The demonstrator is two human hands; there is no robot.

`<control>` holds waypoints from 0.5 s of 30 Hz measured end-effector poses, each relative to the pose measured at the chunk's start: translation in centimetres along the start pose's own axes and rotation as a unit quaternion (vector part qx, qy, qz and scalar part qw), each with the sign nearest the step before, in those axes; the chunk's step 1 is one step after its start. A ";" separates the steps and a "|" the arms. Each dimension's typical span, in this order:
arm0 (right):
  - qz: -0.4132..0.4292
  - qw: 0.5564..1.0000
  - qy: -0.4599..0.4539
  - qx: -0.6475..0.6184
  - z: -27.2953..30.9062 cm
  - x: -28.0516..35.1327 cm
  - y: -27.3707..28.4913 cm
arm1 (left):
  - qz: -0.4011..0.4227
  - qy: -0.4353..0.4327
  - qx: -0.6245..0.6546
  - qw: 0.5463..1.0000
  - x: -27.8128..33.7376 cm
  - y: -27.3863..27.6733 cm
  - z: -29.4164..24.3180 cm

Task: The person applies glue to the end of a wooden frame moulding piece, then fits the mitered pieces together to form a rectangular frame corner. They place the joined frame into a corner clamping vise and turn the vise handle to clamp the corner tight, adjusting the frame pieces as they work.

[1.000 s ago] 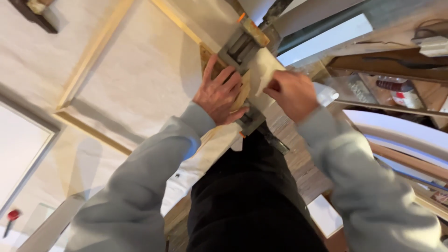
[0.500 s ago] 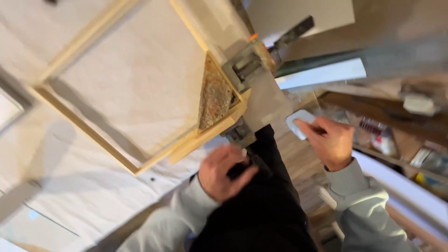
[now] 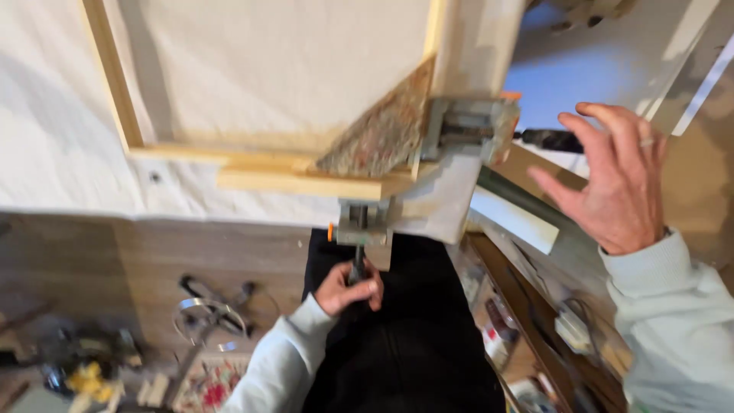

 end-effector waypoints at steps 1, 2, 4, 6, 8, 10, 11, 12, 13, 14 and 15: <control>-0.024 1.000 0.015 -0.005 0.8 0.2 0.1 | -0.053 -0.022 -0.022 0.998 0.2 0.1 -0.2; -0.054 0.998 0.029 -0.009 1.5 0.3 0.3 | -0.102 -0.044 -0.050 0.993 0.2 0.4 -0.9; -0.043 0.991 0.009 -0.125 3.8 0.6 -1.0 | -0.122 -0.092 -0.085 0.985 1.2 0.3 -1.1; -0.033 0.970 -0.016 -0.240 6.0 0.0 -2.7 | -0.140 -0.136 -0.126 0.973 1.7 -0.3 -3.8; 0.013 0.950 -0.042 -0.311 8.6 0.0 -5.0 | -0.327 -0.096 -0.328 0.881 3.8 -0.6 -7.3; 0.039 0.929 -0.099 -0.356 9.4 2.3 -7.4 | -0.360 -0.194 -0.441 0.799 6.0 -1.2 -12.7; 0.058 0.904 -0.152 -0.396 9.5 3.2 -8.7 | -0.378 -0.294 -0.543 0.690 7.2 -2.3 -16.3; 0.059 0.902 -0.149 -0.402 10.2 5.0 -9.3 | -0.382 -0.291 -0.546 0.686 7.8 -2.3 -18.4; 0.118 0.875 -0.181 -0.432 10.9 7.1 -10.6 | -0.398 -0.293 -0.588 0.640 8.6 -2.7 -20.7; 0.167 0.845 -0.210 -0.463 11.9 8.7 -12.2 | -0.407 -0.299 -0.633 0.586 9.1 -2.9 -23.7; 0.158 0.843 -0.205 -0.471 12.9 9.7 -12.9 | -0.405 -0.303 -0.641 0.577 9.7 -2.8 -25.8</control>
Point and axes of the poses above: each hand's wrist, its own x-axis away from the middle knuckle, its own y-axis out of the back of the hand, z = x × y, the point moved 6 cm from there along -x, towards the middle knuckle, and after that the axes turned 1 degree about -y, right-handed, at the moved point
